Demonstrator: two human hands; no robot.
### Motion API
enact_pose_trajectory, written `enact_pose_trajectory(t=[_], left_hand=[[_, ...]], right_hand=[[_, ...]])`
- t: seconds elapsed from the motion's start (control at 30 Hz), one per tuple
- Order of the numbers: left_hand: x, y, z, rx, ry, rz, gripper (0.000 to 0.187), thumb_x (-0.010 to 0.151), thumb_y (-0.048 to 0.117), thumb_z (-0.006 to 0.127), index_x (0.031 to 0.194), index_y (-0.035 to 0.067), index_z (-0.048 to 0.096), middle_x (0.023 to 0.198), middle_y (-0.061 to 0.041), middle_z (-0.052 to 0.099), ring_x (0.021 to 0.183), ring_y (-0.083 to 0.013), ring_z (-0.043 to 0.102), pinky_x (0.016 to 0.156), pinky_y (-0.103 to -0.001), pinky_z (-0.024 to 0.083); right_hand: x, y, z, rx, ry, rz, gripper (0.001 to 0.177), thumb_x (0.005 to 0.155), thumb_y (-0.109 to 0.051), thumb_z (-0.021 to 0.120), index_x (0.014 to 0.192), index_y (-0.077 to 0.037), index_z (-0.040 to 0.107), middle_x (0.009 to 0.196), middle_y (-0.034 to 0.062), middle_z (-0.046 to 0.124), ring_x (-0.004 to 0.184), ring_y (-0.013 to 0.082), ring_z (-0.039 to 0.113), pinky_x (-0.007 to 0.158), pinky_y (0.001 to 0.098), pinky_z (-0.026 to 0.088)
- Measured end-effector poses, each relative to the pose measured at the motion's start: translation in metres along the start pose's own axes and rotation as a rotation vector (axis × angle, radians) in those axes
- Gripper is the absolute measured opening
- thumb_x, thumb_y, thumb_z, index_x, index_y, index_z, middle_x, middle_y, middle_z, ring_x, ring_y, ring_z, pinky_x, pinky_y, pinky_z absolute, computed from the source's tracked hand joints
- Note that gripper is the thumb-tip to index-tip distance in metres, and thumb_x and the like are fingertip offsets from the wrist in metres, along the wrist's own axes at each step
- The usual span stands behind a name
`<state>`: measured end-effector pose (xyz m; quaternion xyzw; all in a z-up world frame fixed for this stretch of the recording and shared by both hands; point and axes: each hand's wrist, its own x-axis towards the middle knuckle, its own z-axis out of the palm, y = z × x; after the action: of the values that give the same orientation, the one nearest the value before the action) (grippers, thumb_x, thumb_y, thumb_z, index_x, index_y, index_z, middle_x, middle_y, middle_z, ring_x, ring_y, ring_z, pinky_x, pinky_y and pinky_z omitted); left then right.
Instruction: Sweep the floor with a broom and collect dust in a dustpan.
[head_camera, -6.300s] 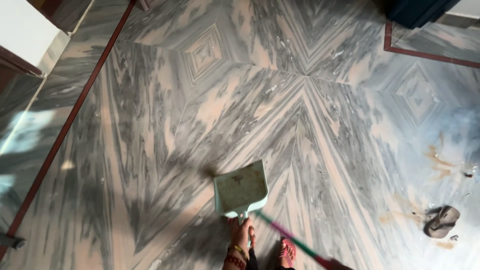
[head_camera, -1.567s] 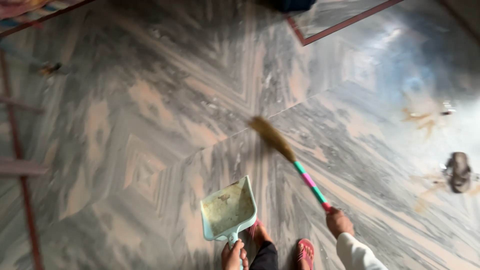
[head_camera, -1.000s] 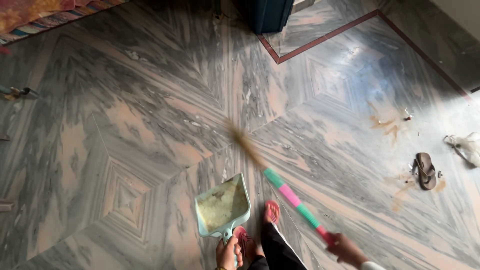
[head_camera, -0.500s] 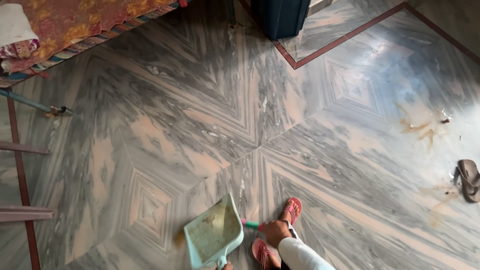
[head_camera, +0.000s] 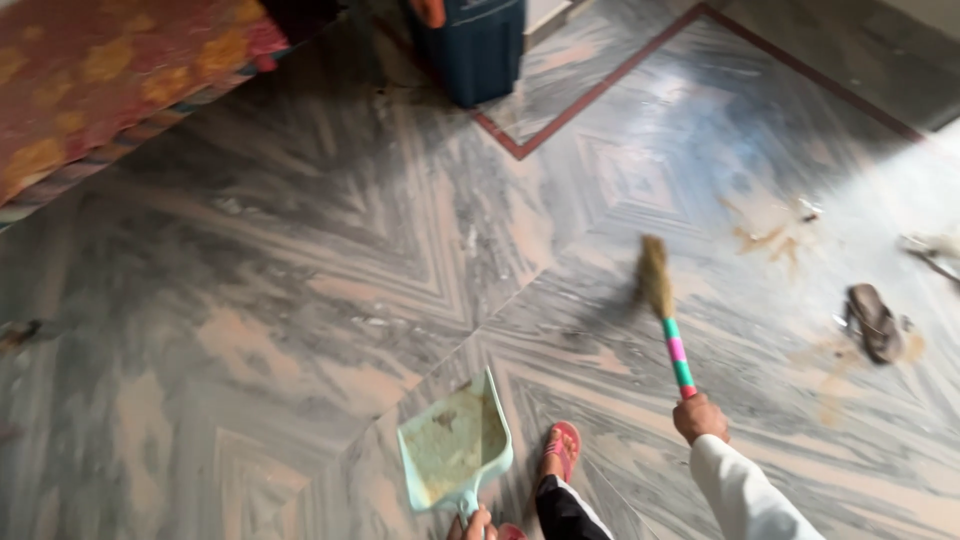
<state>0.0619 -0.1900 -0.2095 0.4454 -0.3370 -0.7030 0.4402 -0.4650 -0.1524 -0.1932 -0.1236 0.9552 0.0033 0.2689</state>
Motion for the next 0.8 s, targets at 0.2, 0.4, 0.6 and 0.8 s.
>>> enact_pose_trajectory(t=[0.2,0.4,0.6,0.8], left_hand=[[0.076,0.101,0.125,0.031,0.228,-0.697,0.023,0.079,0.008,0.068,0.101,0.008,0.060,0.056,-0.011,0.045,0.035,-0.0217,0.039,0.033,-0.039,0.034],[0.116,0.127,0.181,0.210,0.056,-0.719,0.023,0.087,0.020,0.063,0.101,0.004,0.054,0.057,-0.009,0.047,0.035,-0.0225,0.043,0.031,-0.039,0.035],[0.125,0.151,0.218,0.228,0.039,-0.702,0.026,0.093,0.027,0.064,0.100,0.004,0.055,0.059,-0.006,0.048,0.037,-0.0175,0.044,0.031,-0.034,0.032],[0.131,0.153,0.208,0.251,0.018,-0.755,0.021,0.088,0.021,0.063,0.103,0.008,0.055,0.058,-0.006,0.046,0.037,-0.0194,0.043,0.031,-0.036,0.033]], right_hand=[[-0.057,0.094,0.051,-0.152,0.307,-0.285,0.053,0.095,-0.051,0.059,0.131,-0.013,0.059,0.078,0.0196,0.072,0.068,0.0420,0.070,0.062,0.0569,0.054],[-0.170,0.077,0.064,-0.289,-0.120,-0.366,0.043,0.092,-0.050,0.062,0.129,-0.029,0.054,0.073,0.0097,0.072,0.072,0.0331,0.073,0.062,0.0561,0.053],[-0.144,0.132,0.061,-0.304,-0.287,-0.563,0.036,0.095,-0.020,0.057,0.130,-0.025,0.052,0.093,0.0004,0.076,0.090,0.0269,0.075,0.075,0.0473,0.059],[-0.106,0.155,-0.047,-0.400,-0.245,-0.020,0.027,0.106,-0.035,0.044,0.129,-0.025,0.056,0.106,0.0090,0.077,0.102,0.0302,0.077,0.086,0.0470,0.061]])
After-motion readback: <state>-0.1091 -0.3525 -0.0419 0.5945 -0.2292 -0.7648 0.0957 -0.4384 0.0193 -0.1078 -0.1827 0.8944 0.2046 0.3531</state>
